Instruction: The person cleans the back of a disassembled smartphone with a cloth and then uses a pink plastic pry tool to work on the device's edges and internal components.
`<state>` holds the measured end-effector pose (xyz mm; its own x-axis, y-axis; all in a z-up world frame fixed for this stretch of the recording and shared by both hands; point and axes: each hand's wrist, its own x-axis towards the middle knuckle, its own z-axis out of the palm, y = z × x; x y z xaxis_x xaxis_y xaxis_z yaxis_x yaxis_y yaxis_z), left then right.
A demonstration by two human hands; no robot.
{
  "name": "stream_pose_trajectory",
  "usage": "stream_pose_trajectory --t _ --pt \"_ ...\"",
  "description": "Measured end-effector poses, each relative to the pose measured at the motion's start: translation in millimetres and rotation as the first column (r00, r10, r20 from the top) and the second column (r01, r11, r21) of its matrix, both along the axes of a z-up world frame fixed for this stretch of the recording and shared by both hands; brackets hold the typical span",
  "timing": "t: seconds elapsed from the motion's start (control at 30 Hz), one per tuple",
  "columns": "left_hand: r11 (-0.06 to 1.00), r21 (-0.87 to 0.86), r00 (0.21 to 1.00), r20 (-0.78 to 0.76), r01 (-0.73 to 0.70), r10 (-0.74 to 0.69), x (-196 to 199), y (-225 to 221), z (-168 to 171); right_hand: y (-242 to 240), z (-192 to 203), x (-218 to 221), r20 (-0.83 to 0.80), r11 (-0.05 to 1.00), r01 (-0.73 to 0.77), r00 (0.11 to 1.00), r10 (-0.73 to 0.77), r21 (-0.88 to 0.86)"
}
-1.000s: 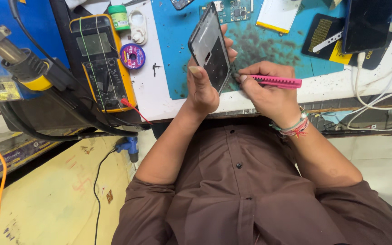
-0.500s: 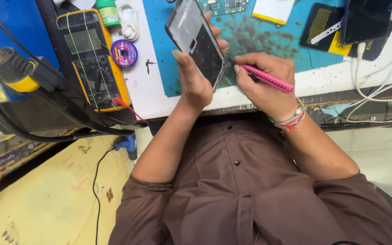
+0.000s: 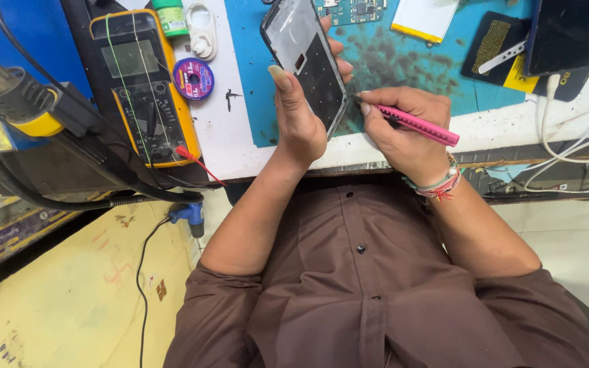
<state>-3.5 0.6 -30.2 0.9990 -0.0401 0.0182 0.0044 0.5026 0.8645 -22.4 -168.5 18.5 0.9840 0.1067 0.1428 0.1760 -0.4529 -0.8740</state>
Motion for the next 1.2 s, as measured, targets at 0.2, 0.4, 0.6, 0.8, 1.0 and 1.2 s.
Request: stream_pose_trajectory --t 0.2,0.4,0.6,0.8,1.0,1.2 --pt "0.998 0.058 0.998 0.056 -0.008 0.005 -0.6 0.4 -2.1 0.1 3.5 -0.3 0.005 1.0 -0.03 1.0 0.03 -0.003" --pt "0.995 0.098 0.995 0.097 -0.013 0.004 -3.8 -2.4 -5.5 -1.8 1.7 3.4 -0.099 1.0 -0.002 0.995 0.003 0.015" --pt "0.99 0.137 0.992 0.126 -0.031 0.014 -3.7 -5.6 -5.2 -3.3 2.1 2.4 -0.179 0.998 0.011 0.984 0.0 0.064" --pt "0.992 0.128 0.993 0.116 -0.01 -0.005 -5.8 -5.0 -4.3 -5.0 0.0 1.9 -0.088 0.999 -0.04 0.995 0.042 0.03" --pt "0.992 0.13 0.994 0.108 -0.007 -0.007 -5.0 -5.5 -3.2 -6.1 0.5 1.6 0.01 0.996 -0.084 0.996 0.084 -0.014" --pt "0.993 0.119 0.995 0.095 0.01 -0.022 -5.8 -4.6 -2.6 -8.4 1.7 0.9 0.04 0.992 -0.13 0.991 0.13 -0.002"
